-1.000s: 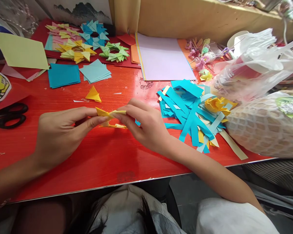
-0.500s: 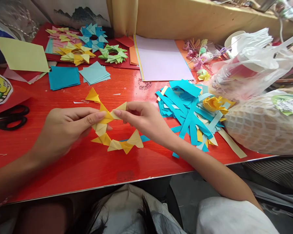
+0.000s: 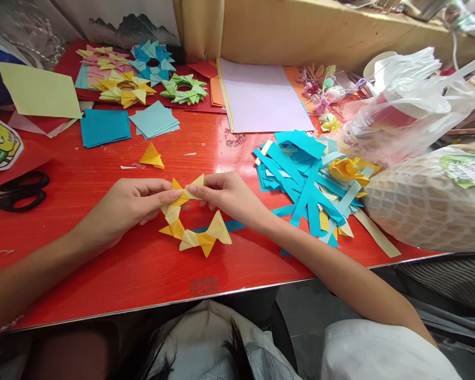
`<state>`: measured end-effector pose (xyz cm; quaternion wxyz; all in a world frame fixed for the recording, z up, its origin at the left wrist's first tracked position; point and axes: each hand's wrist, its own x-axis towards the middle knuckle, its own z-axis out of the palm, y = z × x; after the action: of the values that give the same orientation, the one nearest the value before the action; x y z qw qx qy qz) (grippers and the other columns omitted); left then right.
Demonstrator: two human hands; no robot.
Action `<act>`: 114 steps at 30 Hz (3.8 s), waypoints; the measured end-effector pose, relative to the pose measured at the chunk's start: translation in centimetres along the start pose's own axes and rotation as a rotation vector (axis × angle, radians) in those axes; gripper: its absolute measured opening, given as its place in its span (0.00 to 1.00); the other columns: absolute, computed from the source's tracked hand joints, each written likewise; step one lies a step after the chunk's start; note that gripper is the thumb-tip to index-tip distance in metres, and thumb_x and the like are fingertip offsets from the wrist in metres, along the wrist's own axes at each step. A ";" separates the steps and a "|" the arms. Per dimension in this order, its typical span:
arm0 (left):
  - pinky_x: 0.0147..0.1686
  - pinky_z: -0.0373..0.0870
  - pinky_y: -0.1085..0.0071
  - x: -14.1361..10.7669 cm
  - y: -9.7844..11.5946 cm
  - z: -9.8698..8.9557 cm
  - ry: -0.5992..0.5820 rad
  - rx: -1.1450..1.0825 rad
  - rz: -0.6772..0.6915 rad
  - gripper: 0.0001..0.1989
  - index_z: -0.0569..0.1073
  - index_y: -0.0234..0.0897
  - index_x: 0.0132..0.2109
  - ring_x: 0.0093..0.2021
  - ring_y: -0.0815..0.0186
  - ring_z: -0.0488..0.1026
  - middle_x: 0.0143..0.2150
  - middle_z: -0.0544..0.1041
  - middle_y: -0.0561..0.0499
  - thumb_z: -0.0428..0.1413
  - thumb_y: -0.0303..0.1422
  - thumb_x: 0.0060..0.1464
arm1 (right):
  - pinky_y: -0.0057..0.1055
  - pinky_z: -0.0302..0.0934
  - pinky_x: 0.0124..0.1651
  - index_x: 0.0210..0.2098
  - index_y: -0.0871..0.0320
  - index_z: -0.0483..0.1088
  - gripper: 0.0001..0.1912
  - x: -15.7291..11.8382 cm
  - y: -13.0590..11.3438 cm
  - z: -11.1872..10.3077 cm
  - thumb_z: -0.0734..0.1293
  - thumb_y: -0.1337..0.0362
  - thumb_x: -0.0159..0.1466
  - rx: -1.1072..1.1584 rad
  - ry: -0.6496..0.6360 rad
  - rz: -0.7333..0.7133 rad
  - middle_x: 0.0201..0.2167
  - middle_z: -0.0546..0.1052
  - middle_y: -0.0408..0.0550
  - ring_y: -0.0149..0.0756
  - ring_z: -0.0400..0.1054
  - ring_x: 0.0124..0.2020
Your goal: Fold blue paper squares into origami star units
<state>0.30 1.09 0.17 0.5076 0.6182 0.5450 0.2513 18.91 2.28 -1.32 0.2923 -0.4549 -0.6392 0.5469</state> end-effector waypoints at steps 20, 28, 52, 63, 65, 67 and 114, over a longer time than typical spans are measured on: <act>0.19 0.52 0.77 0.5 -0.9 0.2 -0.035 -0.022 0.021 0.13 0.72 0.34 0.28 0.22 0.74 0.57 0.22 0.65 0.55 0.57 0.41 0.49 | 0.22 0.60 0.24 0.25 0.62 0.66 0.16 0.4 0.0 0.0 0.69 0.54 0.56 0.060 -0.075 0.056 0.19 0.71 0.41 0.25 0.66 0.21; 0.20 0.50 0.76 -0.1 -0.6 0.4 0.029 -0.135 0.016 0.13 0.66 0.35 0.26 0.22 0.74 0.54 0.21 0.59 0.58 0.57 0.40 0.50 | 0.24 0.62 0.27 0.26 0.62 0.68 0.19 0.3 -0.3 -0.1 0.64 0.50 0.59 0.013 -0.141 0.023 0.20 0.73 0.43 0.26 0.68 0.22; 0.30 0.60 0.72 1.7 -1.9 -1.5 0.055 0.414 0.234 0.14 0.69 0.40 0.46 0.30 0.67 0.65 0.35 0.71 0.54 0.54 0.37 0.52 | 0.32 0.59 0.39 0.34 0.60 0.67 0.03 12.9 -2.3 2.0 0.62 0.69 0.60 -0.738 -0.097 -0.343 0.35 0.71 0.50 0.33 0.64 0.35; 0.24 0.57 0.74 2.0 -1.8 -2.5 -0.049 0.263 0.142 0.14 0.76 0.38 0.37 0.27 0.70 0.64 0.31 0.74 0.53 0.56 0.44 0.49 | 0.24 0.62 0.25 0.34 0.59 0.66 0.06 6.4 -1.3 -3.2 0.67 0.71 0.56 0.099 0.103 -0.165 0.27 0.71 0.43 0.25 0.65 0.24; 0.21 0.56 0.76 2.0 -1.8 -2.5 -0.034 0.182 0.095 0.14 0.75 0.36 0.35 0.24 0.72 0.62 0.27 0.72 0.54 0.57 0.42 0.48 | 0.24 0.64 0.31 0.34 0.61 0.71 0.06 5.1 -0.3 -3.7 0.68 0.68 0.56 0.185 0.074 -0.099 0.33 0.74 0.46 0.25 0.67 0.28; 0.21 0.59 0.78 2.0 -1.8 -2.4 -0.024 0.063 0.057 0.13 0.74 0.35 0.35 0.24 0.73 0.64 0.27 0.71 0.55 0.59 0.41 0.48 | 0.24 0.66 0.40 0.37 0.61 0.74 0.09 4.2 0.4 -3.8 0.69 0.67 0.56 0.299 0.068 -0.015 0.37 0.75 0.47 0.26 0.69 0.34; 0.28 0.68 0.80 -1.5 -1.3 -0.2 0.263 0.458 0.726 0.10 0.65 0.44 0.40 0.31 0.73 0.77 0.41 0.80 0.59 0.53 0.23 0.55 | 0.25 0.69 0.38 0.37 0.54 0.73 0.08 -1.2 -2.0 -1.4 0.66 0.72 0.59 -0.234 0.097 -0.700 0.33 0.78 0.41 0.29 0.74 0.36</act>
<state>-0.85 -0.38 -0.57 0.1630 0.8286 0.3942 0.3627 20.11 1.83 1.09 0.4376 -0.2646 -0.7996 0.3149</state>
